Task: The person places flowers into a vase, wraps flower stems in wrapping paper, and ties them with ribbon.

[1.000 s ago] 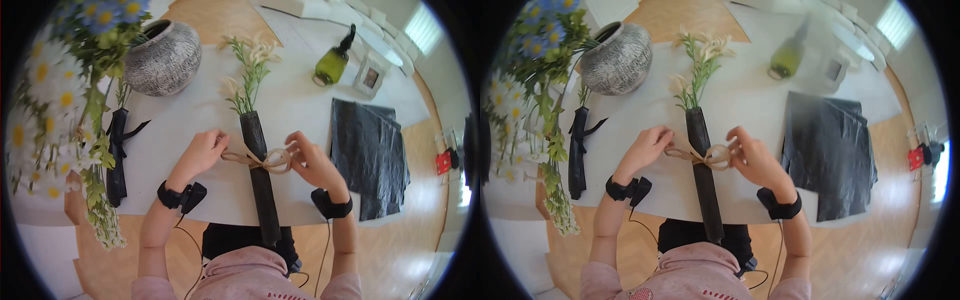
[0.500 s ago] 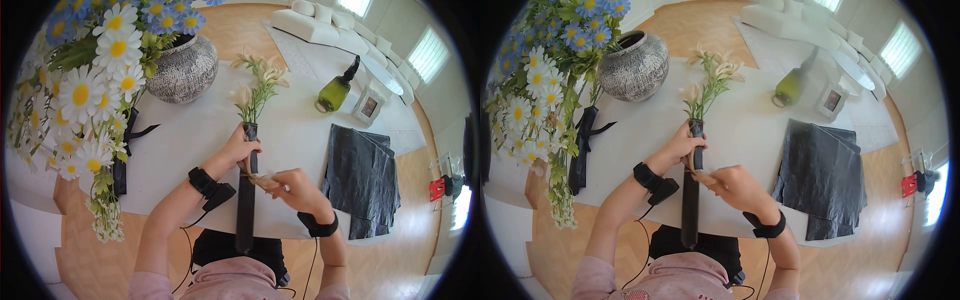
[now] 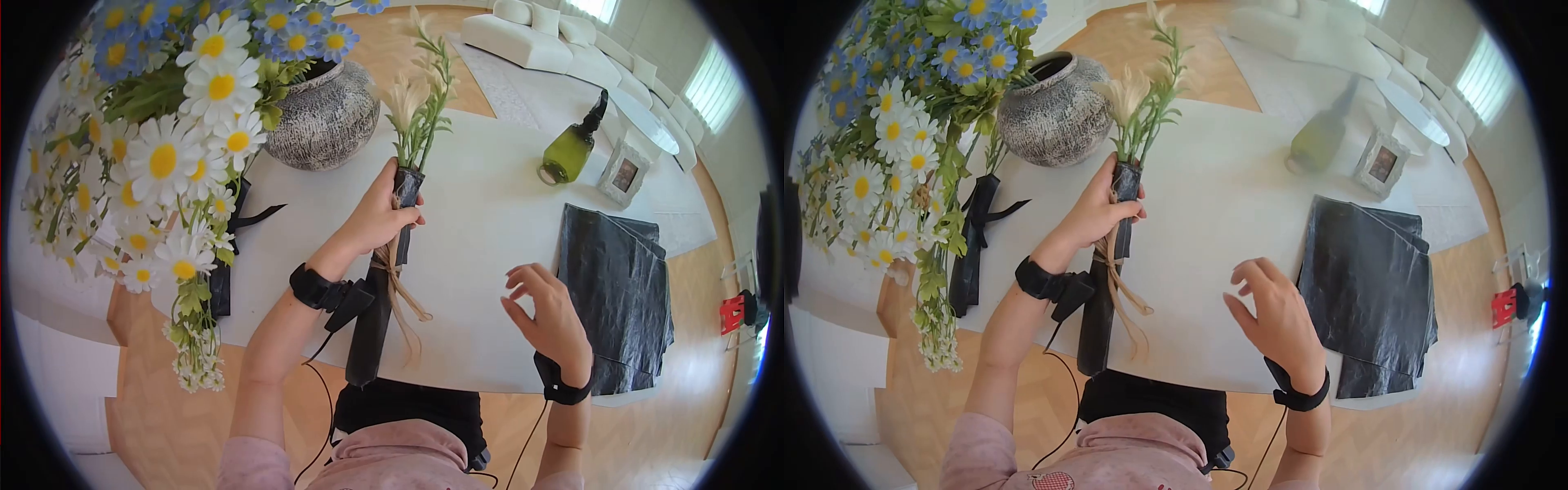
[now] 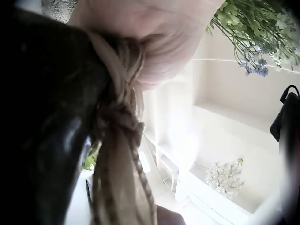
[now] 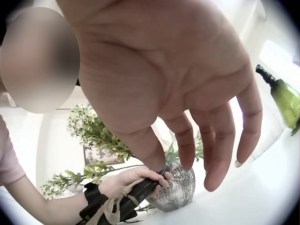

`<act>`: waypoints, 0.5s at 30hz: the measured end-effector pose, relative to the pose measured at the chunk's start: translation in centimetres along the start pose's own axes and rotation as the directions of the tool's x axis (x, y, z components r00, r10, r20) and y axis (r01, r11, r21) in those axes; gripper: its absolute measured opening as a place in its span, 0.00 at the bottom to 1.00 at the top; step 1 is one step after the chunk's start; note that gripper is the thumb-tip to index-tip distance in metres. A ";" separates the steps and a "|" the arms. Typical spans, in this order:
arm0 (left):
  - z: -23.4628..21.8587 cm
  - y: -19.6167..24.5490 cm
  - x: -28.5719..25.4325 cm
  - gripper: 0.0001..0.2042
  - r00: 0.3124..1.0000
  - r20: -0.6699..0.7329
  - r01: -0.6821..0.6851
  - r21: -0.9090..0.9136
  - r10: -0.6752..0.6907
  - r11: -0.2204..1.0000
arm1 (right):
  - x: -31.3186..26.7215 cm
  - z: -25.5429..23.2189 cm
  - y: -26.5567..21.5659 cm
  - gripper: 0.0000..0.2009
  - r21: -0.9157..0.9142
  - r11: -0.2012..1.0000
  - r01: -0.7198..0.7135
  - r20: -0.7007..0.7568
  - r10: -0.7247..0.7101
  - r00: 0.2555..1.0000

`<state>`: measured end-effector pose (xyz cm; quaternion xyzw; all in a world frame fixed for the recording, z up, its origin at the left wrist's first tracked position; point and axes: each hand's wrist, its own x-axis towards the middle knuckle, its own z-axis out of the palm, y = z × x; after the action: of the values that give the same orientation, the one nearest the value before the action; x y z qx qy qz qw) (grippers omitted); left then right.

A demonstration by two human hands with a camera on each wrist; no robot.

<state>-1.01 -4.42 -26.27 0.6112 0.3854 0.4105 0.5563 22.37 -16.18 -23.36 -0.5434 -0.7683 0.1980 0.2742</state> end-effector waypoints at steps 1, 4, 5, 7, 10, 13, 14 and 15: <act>0.0 0.5 -0.1 0.23 1.000 0.006 0.001 0.007 -0.001 1.000 | -0.1 0.0 0.0 0.09 0.025 1.000 0.009 0.070 -0.011 0.997; 0.2 1.8 -0.8 0.22 0.998 0.021 -0.057 -0.024 0.058 0.998 | 0.0 0.4 0.1 0.10 0.100 0.994 0.036 0.139 -0.050 0.989; 0.6 2.1 -0.9 0.22 0.996 0.013 -0.085 -0.024 0.085 0.996 | 0.1 0.7 -0.1 0.12 0.155 0.987 0.049 0.173 -0.075 0.982; 1.5 1.9 -0.7 0.22 0.994 0.019 -0.110 -0.017 0.110 0.994 | 0.5 2.3 -0.8 0.15 0.287 0.957 0.050 0.128 -0.090 0.988; 3.7 1.1 0.1 0.21 0.992 0.019 -0.120 -0.148 0.124 0.982 | 1.6 6.9 -0.4 0.21 0.621 0.781 -0.073 0.173 -0.045 0.984; 5.6 1.4 0.3 0.22 0.989 0.099 -0.094 -0.158 0.111 0.983 | 2.9 9.5 -0.6 0.24 0.822 0.514 -0.244 0.321 -0.064 0.945; 5.6 1.5 0.4 0.22 0.987 0.107 -0.100 -0.162 0.119 0.982 | 3.2 9.6 -0.7 0.24 0.854 0.434 -0.287 0.370 -0.117 0.922; 5.4 1.6 0.4 0.21 0.992 0.095 -0.068 -0.194 0.087 0.979 | 3.2 9.1 -0.9 0.24 0.852 0.441 -0.282 0.364 -0.111 0.925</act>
<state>4.22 -6.17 -24.91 0.5901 0.2911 0.4347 0.6148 15.14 -13.55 -29.23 -0.3084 -0.5550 0.6840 0.3592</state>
